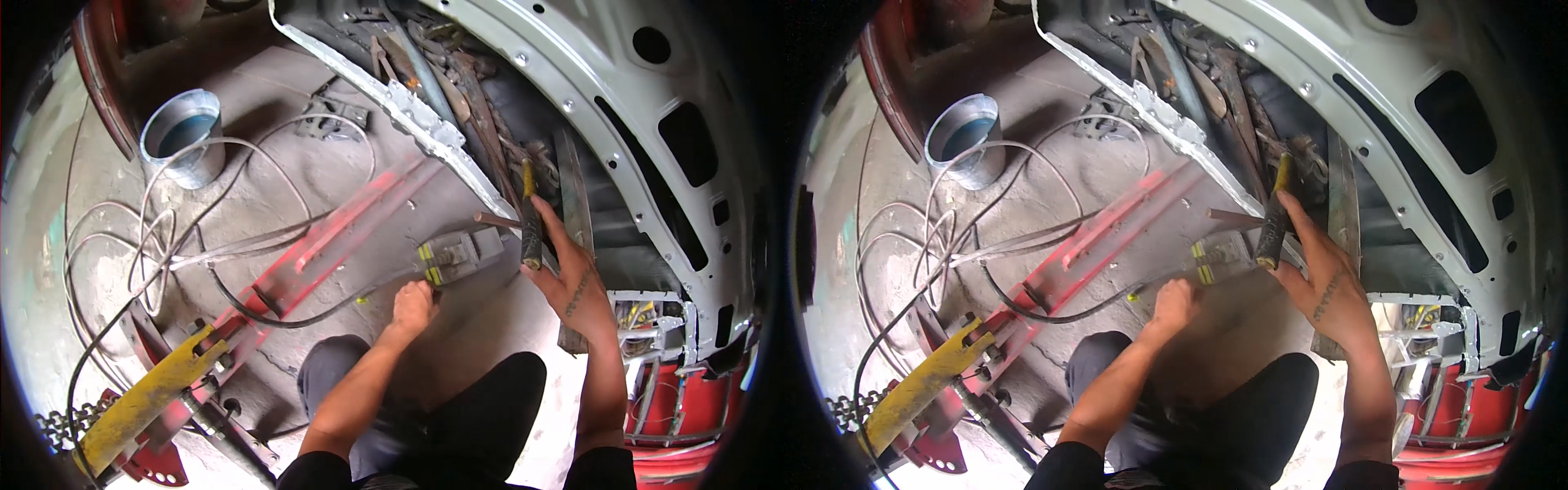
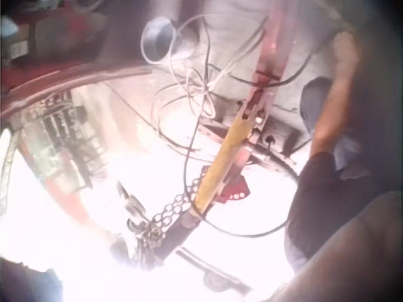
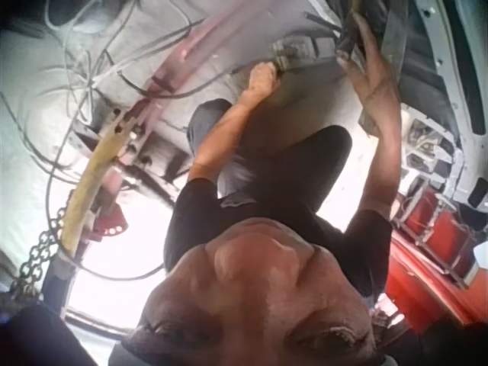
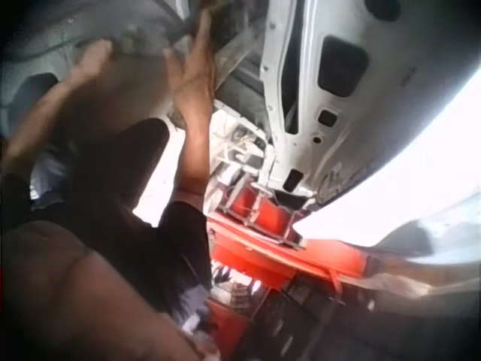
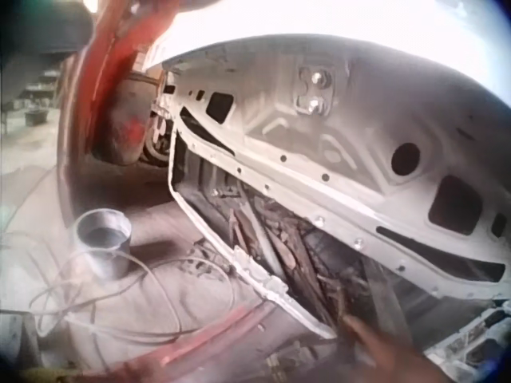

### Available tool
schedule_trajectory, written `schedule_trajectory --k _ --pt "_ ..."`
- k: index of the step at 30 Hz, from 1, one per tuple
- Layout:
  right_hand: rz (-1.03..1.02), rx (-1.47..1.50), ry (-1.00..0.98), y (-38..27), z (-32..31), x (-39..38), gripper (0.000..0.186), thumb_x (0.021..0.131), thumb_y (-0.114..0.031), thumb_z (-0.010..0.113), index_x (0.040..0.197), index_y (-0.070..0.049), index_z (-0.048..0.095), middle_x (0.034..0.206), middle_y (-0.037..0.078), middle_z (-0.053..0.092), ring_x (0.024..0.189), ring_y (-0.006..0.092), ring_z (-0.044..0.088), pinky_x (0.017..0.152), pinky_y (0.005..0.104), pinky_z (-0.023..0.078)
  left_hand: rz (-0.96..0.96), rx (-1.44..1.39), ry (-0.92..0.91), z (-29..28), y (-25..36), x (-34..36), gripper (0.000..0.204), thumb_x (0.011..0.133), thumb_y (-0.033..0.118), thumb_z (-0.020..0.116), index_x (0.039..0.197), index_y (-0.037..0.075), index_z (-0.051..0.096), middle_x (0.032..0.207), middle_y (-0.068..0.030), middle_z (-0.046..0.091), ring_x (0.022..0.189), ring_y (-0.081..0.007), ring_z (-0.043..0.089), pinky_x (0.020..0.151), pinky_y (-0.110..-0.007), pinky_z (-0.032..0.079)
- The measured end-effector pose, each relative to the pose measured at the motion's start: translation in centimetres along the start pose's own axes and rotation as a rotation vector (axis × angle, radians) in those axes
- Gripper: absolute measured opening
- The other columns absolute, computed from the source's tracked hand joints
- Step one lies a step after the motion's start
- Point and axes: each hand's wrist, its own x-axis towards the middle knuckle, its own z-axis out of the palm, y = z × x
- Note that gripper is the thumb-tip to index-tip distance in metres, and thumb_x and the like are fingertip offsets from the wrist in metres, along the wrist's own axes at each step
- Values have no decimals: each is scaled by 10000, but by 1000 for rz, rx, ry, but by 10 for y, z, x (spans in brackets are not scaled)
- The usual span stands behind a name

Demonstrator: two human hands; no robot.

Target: The person applies tape to a plastic car part, uses a hammer on a metal car frame, and then cleans a locking clamp with a cloth before securing it to the plastic part.

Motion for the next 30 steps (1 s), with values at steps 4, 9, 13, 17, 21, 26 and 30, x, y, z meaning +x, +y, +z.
schedule_trajectory --k 4,9,13,17,21,26,30 --pt "-78 39 62 12 3 -3 729 916 26 587 1597 -89 353 1484 285 523 1418 420 484 1167 424 372 130 -337 289 -36 13 -6 188 866 136 747 1006 32 676 979 -204 676 927 -435 669 823 -503 553" --pt "-78 96 99 16 1 -6 624 930 33 482 1545 -70 458 1473 281 545 1427 388 488 1178 386 356 228 -316 853 -118 6 7 237 844 12 678 1081 6 669 1079 -220 641 1013 -436 626 865 -512 523" --pt "-20 78 91 13 -2 -5 600 938 28 446 1529 -65 480 1490 266 537 1441 378 472 1189 380 344 158 -18 901 -163 -44 44 325 870 77 702 1186 9 667 1146 -230 632 1080 -434 586 954 -498 478" --pt "-53 111 66 6 2 -1 577 960 11 434 1529 -68 481 1504 251 532 1453 361 462 1198 369 331 -16 259 768 -139 -133 62 448 942 302 682 1297 33 635 1260 -220 616 1250 -416 531 1053 -528 413" --pt "-39 81 119 15 -5 -5 492 1001 -40 457 1487 -58 534 1420 249 603 1338 339 589 1119 369 426 -69 189 555 -132 -119 68 566 985 421 633 1408 48 589 1399 -264 549 1418 -447 416 1183 -602 318" --pt "-53 -55 337 27 -11 38 367 1024 -159 542 1350 -24 645 1139 232 715 961 330 712 882 388 530 -45 217 503 -135 -127 63 539 983 443 619 1349 48 623 1368 -254 569 1374 -444 453 1159 -604 338" --pt "-280 -150 400 20 -5 102 381 1025 -270 599 1268 13 675 1040 229 721 955 356 699 893 403 530 -56 265 443 -136 -125 62 456 952 425 657 1258 89 686 1322 -226 600 1325 -435 492 1141 -611 349"
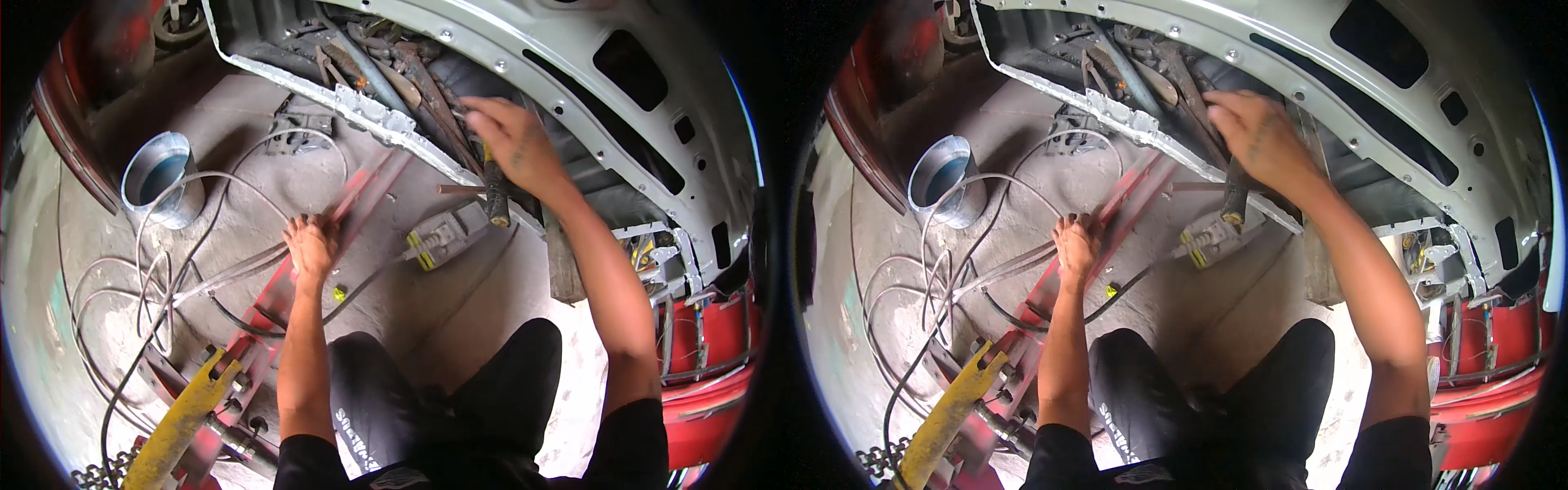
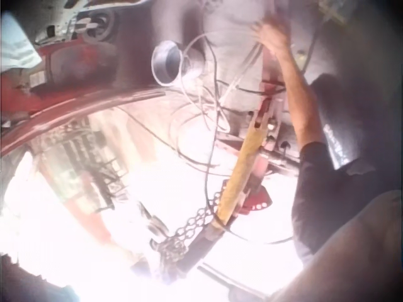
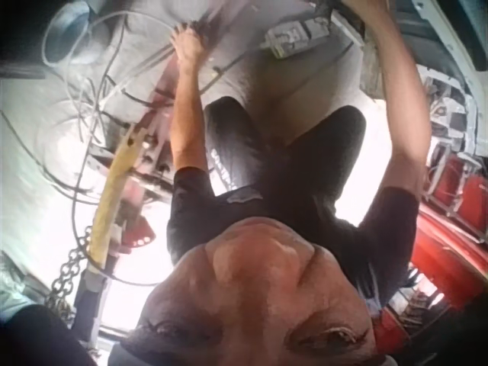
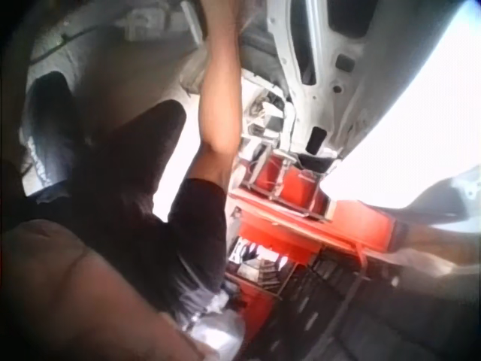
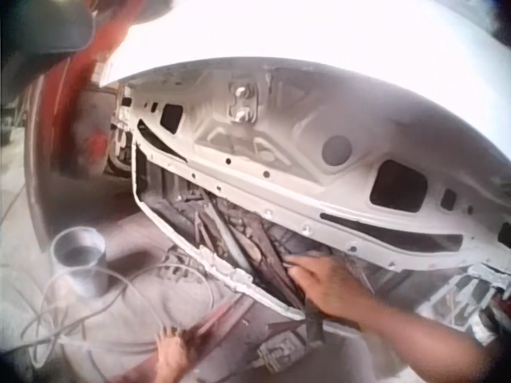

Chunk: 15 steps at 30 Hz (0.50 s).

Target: The person applies tape to a plastic car part, uses a hammer on a metal car frame, and then cleans a locking clamp with a cloth before securing it to the plastic part.

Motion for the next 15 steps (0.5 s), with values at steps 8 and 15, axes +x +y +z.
schedule_trajectory --k 8,15 --pt "-27 -69 -130 27 86 96 525 1014 -363 601 1291 81 637 1242 310 668 1206 445 632 1042 462 484 23 -55 30 -2 -5 -1 384 892 348 714 1210 132 725 1282 -198 620 1265 -424 525 1104 -599 382" --pt "51 -59 -241 36 140 150 589 963 -330 662 1361 95 579 1303 329 634 1263 438 604 1095 424 460 -9 -116 18 -4 0 -2 426 808 232 767 1220 144 701 1265 -155 624 1243 -370 540 1074 -555 414"
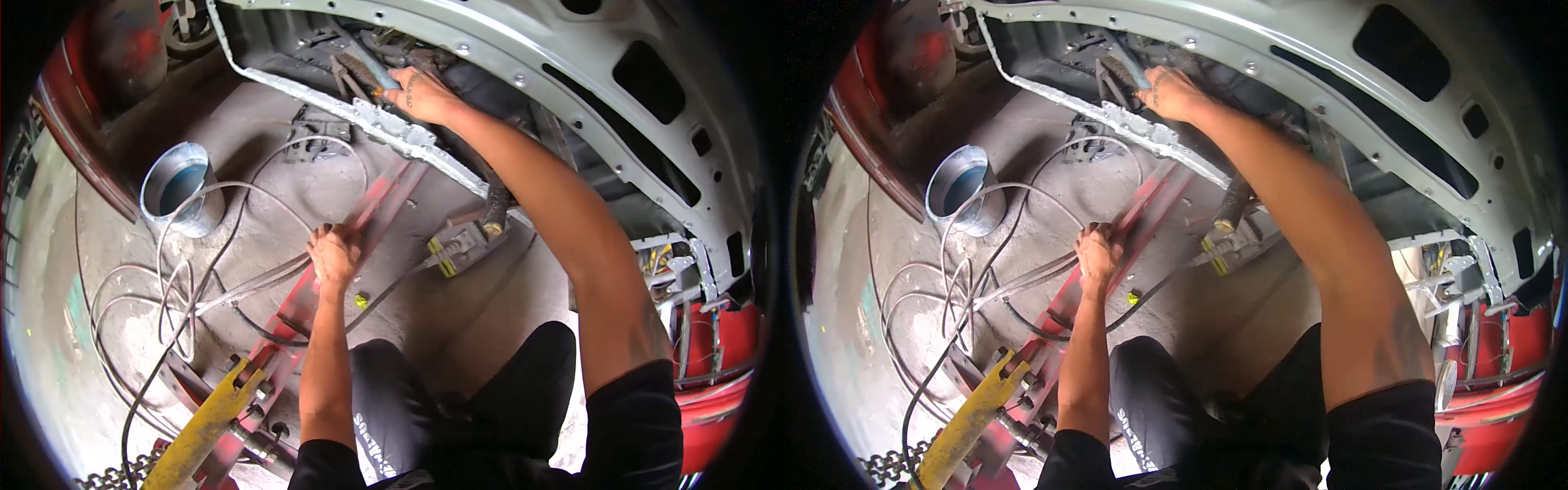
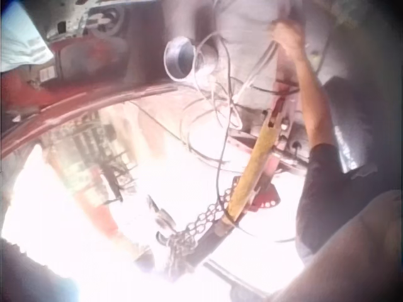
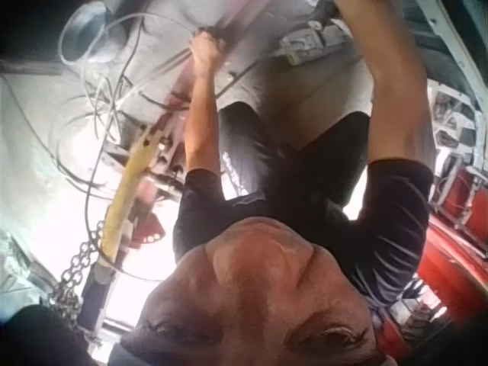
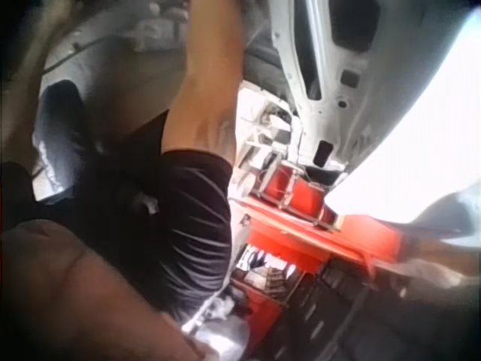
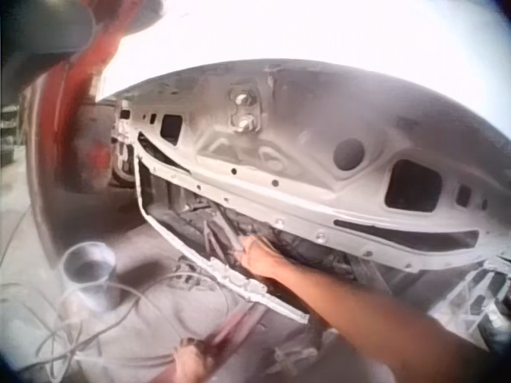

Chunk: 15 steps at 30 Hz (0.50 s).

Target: The person applies tape to a plastic car part, uses a hammer on a metal car frame, and then cleans a locking clamp with a cloth before securing it to the plastic part.

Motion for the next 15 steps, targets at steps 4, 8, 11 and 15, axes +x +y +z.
schedule_trajectory --k 4,8,11,15 --pt "-104 58 123 -1 10 12 653 852 -162 666 1449 60 524 1135 286 717 1052 311 704 942 397 525 -19 33 -7 10 -3 5 483 752 250 818 1201 122 696 1276 -141 618 1256 -356 540 1089 -546 416" --pt "-101 223 94 -10 0 -12 638 790 -108 641 1409 37 581 885 198 733 719 197 652 701 363 521 -40 151 -62 7 3 9 502 742 283 840 1200 132 699 1277 -124 622 1262 -332 547 1071 -551 432" --pt "-183 196 169 -7 0 -20 584 769 -103 638 1337 30 640 895 211 727 731 211 662 716 363 525 -51 141 -30 8 -1 8 466 767 314 824 1179 127 712 1259 -123 633 1252 -335 553 1076 -552 430" --pt "-139 22 30 -18 -31 -27 452 783 -100 616 1203 46 698 825 263 686 785 323 725 764 400 542 -68 146 -72 -2 8 8 451 791 342 805 1174 122 714 1266 -126 634 1255 -338 554 1092 -559 419"
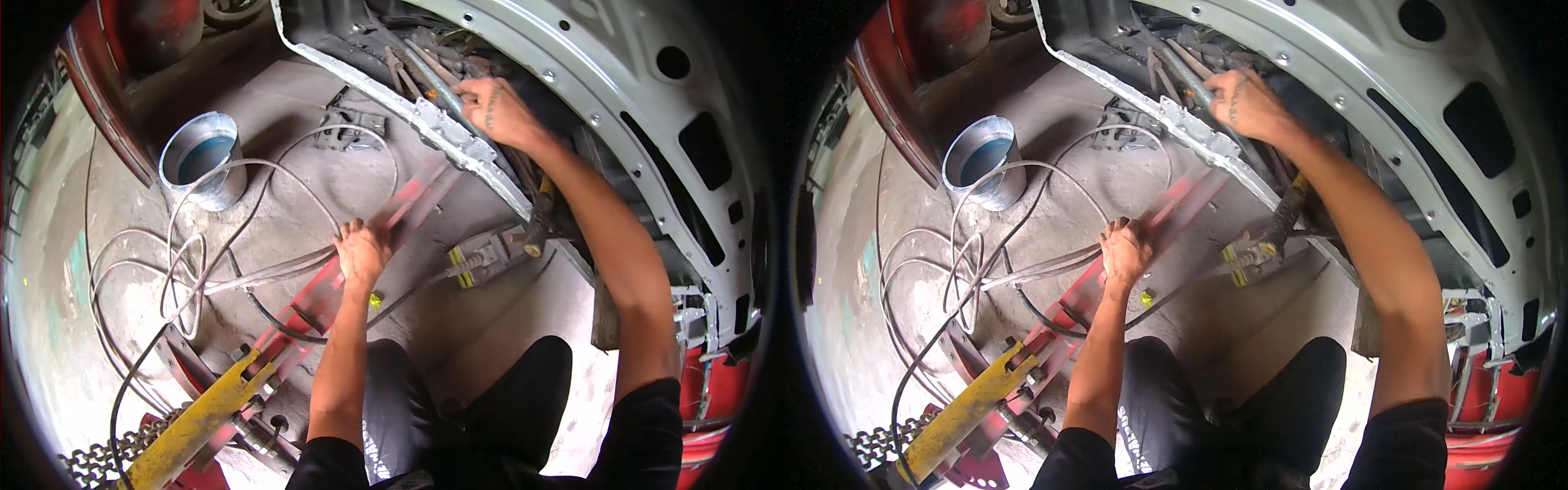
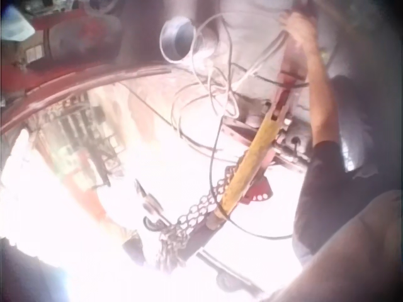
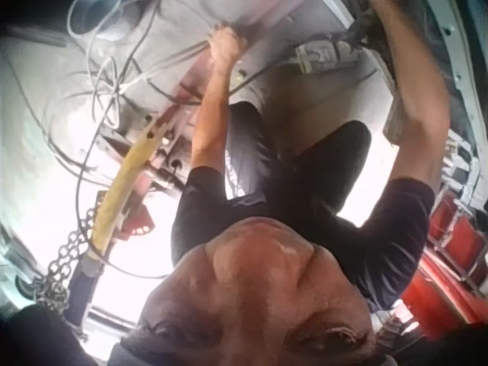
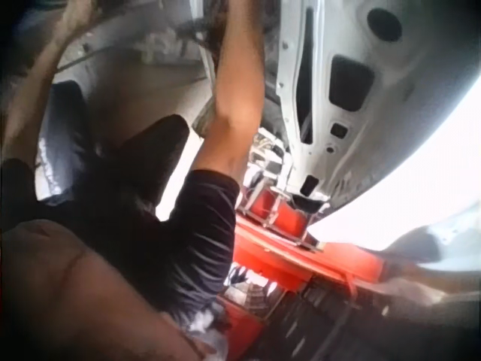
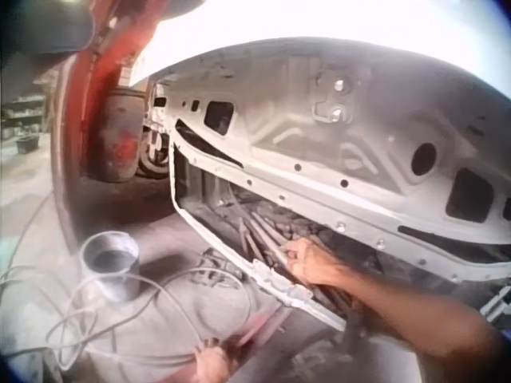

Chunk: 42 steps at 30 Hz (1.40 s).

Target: The person applies tape to a plastic car part, uses a hammer on a metal car frame, and then cleans a locking clamp with a cloth before securing it to the plastic part.

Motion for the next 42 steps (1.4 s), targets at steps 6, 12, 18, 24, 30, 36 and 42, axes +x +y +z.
schedule_trajectory --k 6,12,18,24,30,36,42 --pt "-171 -192 244 64 20 75 559 840 -73 582 1395 -10 579 1279 314 640 1153 428 656 1025 471 502 -2 30 22 0 3 -2 438 810 243 752 1232 135 703 1254 -136 647 1234 -359 570 1080 -546 412" --pt "64 -344 79 117 30 134 642 946 -75 508 1579 -133 412 1672 201 286 1521 398 310 1251 449 284 -40 -33 -8 2 15 6 433 795 261 760 1211 152 711 1273 -142 640 1247 -359 564 1062 -550 421" --pt "277 111 143 124 42 162 421 950 -217 538 1310 -49 677 1209 270 683 1152 433 648 1030 481 498 -56 -32 -30 -5 14 1 467 783 306 776 1213 140 704 1331 -151 611 1271 -357 551 1101 -562 408" --pt "-119 -504 334 120 76 248 497 930 -165 538 1393 4 599 1150 302 696 1021 437 681 941 476 511 -27 48 2 -10 7 -1 412 844 336 728 1169 88 681 1197 -128 640 1214 -357 574 1091 -613 406" --pt "-211 -344 74 84 112 277 596 901 0 512 1491 -80 517 1518 186 524 1414 367 480 1225 399 344 -112 45 -68 -13 -14 -6 477 789 341 771 1182 89 673 1232 -122 627 1246 -360 563 1117 -649 372" --pt "-302 -297 -27 163 113 324 694 886 27 544 1558 -97 420 1586 187 437 1472 362 410 1250 408 303 -44 47 -66 -8 13 7 628 735 369 820 1270 83 661 1297 -126 607 1322 -376 524 1145 -656 349" --pt "-15 -309 -20 119 132 322 524 1026 -176 429 1550 -144 436 1542 228 459 1411 396 468 1175 469 374 -80 46 -142 -8 3 0 609 744 354 802 1263 68 661 1373 -149 588 1347 -383 496 1144 -665 334"
